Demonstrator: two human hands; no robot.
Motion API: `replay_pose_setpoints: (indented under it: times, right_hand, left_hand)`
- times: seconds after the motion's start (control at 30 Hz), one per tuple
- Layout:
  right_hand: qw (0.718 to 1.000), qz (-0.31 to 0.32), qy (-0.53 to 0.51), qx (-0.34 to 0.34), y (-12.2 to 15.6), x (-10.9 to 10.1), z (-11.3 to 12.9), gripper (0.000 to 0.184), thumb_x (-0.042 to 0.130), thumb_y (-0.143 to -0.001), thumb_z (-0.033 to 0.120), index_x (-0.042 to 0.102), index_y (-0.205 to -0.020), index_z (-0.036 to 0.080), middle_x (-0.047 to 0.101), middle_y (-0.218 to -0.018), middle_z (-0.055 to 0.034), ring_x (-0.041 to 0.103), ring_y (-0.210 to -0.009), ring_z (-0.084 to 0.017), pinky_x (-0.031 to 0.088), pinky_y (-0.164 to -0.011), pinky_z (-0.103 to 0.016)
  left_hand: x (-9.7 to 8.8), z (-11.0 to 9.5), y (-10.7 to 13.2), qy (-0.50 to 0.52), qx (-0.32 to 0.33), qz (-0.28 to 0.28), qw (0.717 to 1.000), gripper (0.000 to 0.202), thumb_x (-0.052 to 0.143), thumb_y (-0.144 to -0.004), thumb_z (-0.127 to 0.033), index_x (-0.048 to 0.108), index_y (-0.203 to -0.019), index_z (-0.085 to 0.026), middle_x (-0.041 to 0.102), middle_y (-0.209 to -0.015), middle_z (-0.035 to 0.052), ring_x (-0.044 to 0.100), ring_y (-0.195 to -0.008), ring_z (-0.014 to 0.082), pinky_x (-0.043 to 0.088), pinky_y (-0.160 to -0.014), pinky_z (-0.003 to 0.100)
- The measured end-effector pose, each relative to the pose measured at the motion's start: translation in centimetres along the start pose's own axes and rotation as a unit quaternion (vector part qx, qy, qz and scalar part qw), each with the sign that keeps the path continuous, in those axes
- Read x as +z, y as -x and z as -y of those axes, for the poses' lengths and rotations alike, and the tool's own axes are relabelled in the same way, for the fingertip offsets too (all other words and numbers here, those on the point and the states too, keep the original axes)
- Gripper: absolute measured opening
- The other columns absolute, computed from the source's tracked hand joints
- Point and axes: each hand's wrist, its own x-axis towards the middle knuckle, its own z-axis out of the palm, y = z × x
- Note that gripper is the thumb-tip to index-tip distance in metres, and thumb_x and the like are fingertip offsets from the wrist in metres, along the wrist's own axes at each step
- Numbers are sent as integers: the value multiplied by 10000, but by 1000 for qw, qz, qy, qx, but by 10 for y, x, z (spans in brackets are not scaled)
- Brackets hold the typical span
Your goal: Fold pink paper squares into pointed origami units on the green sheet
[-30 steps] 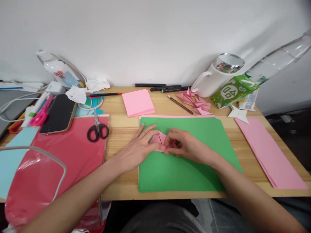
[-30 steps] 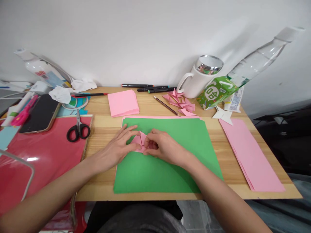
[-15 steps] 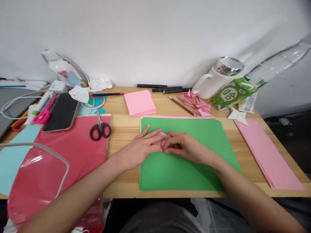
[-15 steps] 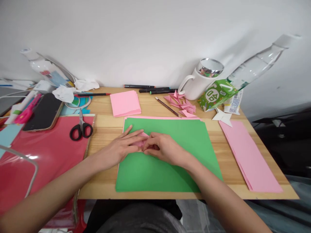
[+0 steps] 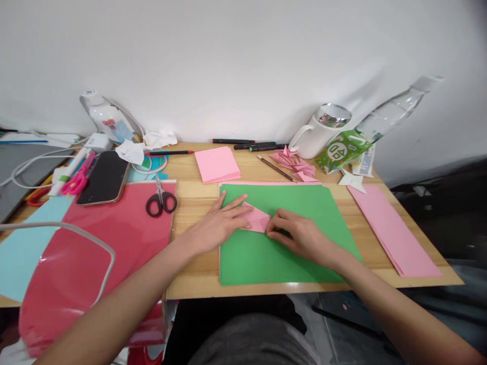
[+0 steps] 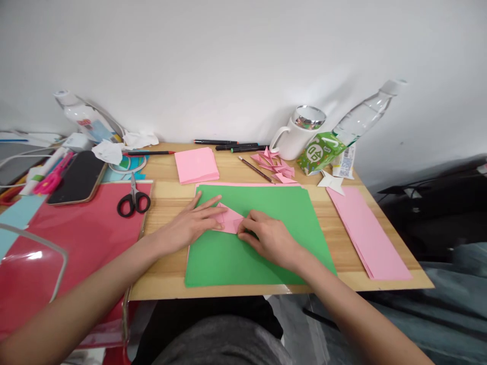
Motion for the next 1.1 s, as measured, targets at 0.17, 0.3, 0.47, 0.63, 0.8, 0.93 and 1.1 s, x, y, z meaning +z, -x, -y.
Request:
replay_pose_setpoints:
  times: [0.17, 0.3, 0.47, 0.63, 0.8, 0.93, 1.1]
  right_hand:
    - [981, -169, 73, -56, 8, 32, 23, 190, 458, -923, 173, 633, -996, 176, 594, -805, -38, 558, -640, -118, 406, -549, -223]
    - [960, -174, 197, -96, 0, 46, 42, 277, 428, -897, 90, 600, -1110, 135, 607, -799, -44, 532, -573, -116, 366, -476, -236]
    - [962, -147, 221, -64, -13, 43, 50, 186, 466, -859, 78, 626, -944, 118, 619, -769, -49, 569, -621, -139, 330, -464, -251]
    - [966, -127, 217, -53, -14, 39, 51, 192, 463, -833, 53, 620, -928, 111, 620, -747, -43, 555, -565, -130, 257, -442, -269]
    - [962, -150, 224, -54, 1, 38, 39, 197, 440, -842, 58, 606, -762, 129, 588, -673, -33, 514, -505, -116, 223, -441, -261]
    - [954, -166, 246, -38, 17, 37, 27, 250, 411, -880, 81, 605, -731, 133, 575, -652, -30, 503, -482, -113, 190, -424, -263]
    - [977, -152, 150, -12, 20, 28, 17, 232, 439, -897, 159, 645, -789, 150, 590, -689, -29, 514, -493, -109, 279, -444, -235]
  left_hand:
    - [4, 3, 1, 18, -32, -37, 999, 234, 451, -922, -176, 667, -1003, -214, 290, -1496, 148, 154, -1407, 275, 60, -1084, 624]
    - [5, 3, 0, 26, -49, -29, 998, 231, 444, -931, -230, 668, -989, -218, 233, -1520, 131, 121, -1414, 280, 21, -1076, 634]
    - [4, 3, 1, 18, -49, -22, 998, 233, 435, -932, -211, 655, -1008, -214, 263, -1509, 140, 150, -1410, 274, 35, -1081, 628]
    - [3, -1, 1, 3, -50, -18, 999, 225, 463, -919, -192, 664, -1016, -228, 273, -1503, 147, 157, -1405, 292, 34, -1068, 649]
    - [2, -3, -1, -1, -52, -6, 999, 220, 498, -903, -185, 665, -1032, -247, 280, -1499, 150, 152, -1403, 301, 48, -1062, 657]
    - [6, -1, -2, -17, -39, -18, 999, 247, 477, -910, -163, 654, -1057, -254, 293, -1495, 149, 153, -1405, 297, 45, -1059, 663]
    - [6, -3, 1, -53, -19, -25, 998, 334, 490, -864, -54, 644, -1078, -259, 300, -1495, 125, 75, -1417, 303, 31, -1075, 649]
